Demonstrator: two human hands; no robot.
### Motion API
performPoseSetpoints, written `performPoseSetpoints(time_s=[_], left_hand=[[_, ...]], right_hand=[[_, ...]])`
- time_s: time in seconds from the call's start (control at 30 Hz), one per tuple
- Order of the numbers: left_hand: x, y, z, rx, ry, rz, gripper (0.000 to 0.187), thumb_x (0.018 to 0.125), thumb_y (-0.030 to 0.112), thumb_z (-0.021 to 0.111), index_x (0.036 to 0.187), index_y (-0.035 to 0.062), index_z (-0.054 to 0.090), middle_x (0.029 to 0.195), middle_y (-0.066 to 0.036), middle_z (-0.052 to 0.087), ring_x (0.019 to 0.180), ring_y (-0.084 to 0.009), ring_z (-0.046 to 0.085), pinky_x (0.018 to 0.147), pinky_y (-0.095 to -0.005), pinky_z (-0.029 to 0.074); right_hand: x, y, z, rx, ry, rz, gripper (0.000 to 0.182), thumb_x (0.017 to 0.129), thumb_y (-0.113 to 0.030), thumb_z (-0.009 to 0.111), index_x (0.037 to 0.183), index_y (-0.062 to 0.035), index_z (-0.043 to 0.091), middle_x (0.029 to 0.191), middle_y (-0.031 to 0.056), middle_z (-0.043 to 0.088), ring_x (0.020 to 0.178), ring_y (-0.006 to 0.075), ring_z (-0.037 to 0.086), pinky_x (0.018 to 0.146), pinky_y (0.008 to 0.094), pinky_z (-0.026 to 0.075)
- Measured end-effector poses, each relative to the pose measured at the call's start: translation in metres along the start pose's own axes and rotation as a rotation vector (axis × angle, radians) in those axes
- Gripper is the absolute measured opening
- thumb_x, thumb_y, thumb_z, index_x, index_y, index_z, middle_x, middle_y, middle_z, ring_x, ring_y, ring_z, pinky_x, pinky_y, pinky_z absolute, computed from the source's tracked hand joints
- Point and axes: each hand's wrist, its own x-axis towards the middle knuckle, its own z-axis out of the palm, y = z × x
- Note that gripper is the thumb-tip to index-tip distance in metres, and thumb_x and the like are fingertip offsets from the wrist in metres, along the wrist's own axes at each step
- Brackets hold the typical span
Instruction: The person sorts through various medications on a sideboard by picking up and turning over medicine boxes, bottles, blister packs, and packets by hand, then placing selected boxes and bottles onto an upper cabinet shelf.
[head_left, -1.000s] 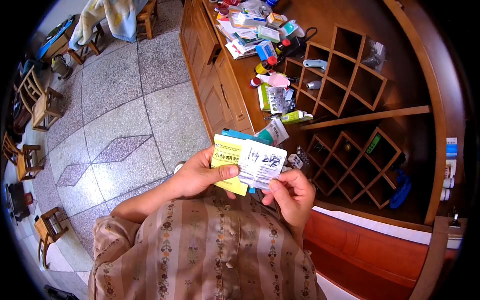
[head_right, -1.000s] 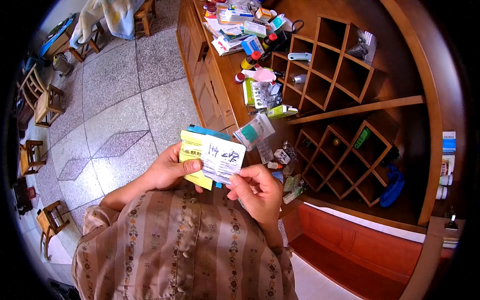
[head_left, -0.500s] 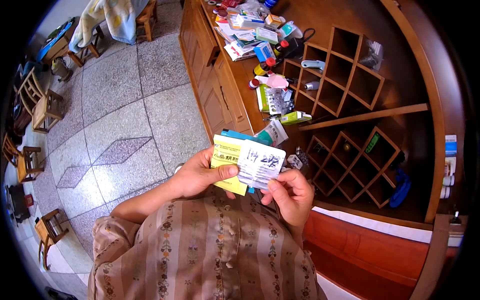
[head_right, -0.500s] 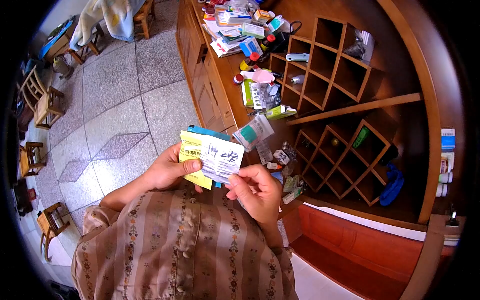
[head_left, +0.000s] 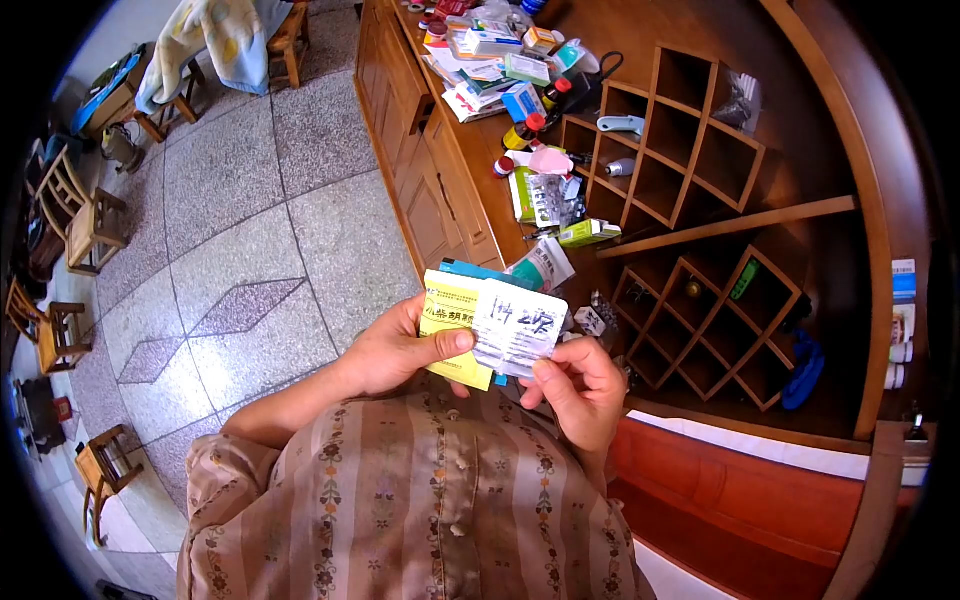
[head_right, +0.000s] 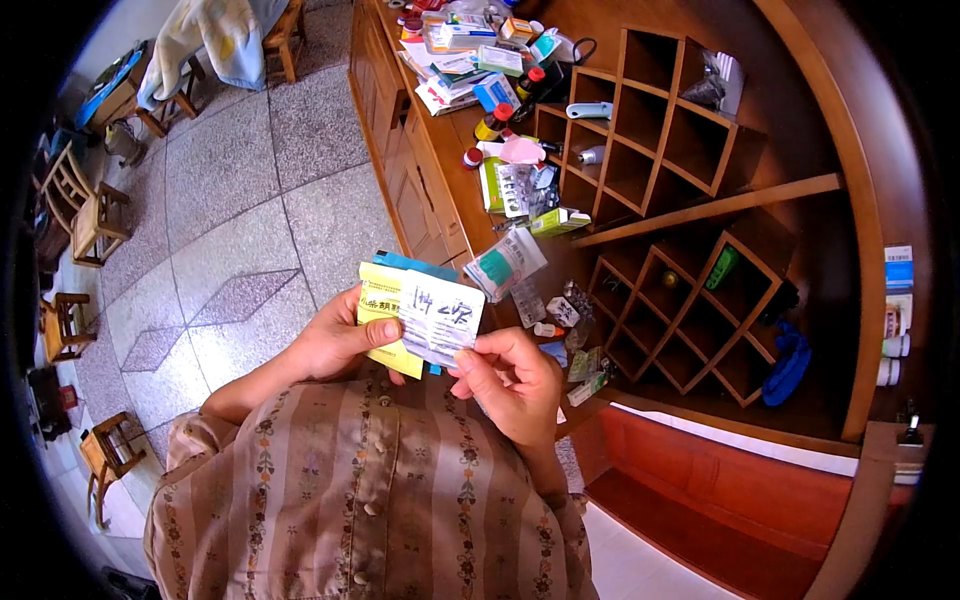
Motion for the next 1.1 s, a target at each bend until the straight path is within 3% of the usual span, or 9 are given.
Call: performPoseSetpoints(time_s=[1.1], left_hand=[[0.0014, -0.0005, 0.0004, 0.013, 0.017, -0.004, 0.036, 0.090, 0.020, 0.058, 0.121, 0.0038, 0.048, 0.109, -0.012, 0.061, 0.092, -0.0231, 0.063, 0.066, -0.0366, 0.058]], right_hand=[[0.0015, 0.0059, -0.0020, -0.003, -0.019, -0.033, 0.010, 0.085, 0.000, 0.061, 0.091, 0.0032, 0.054, 0.077, 0.0115, 0.065, 0.062, 0.0108, 0.062, 0.055, 0.0215, 0.052]])
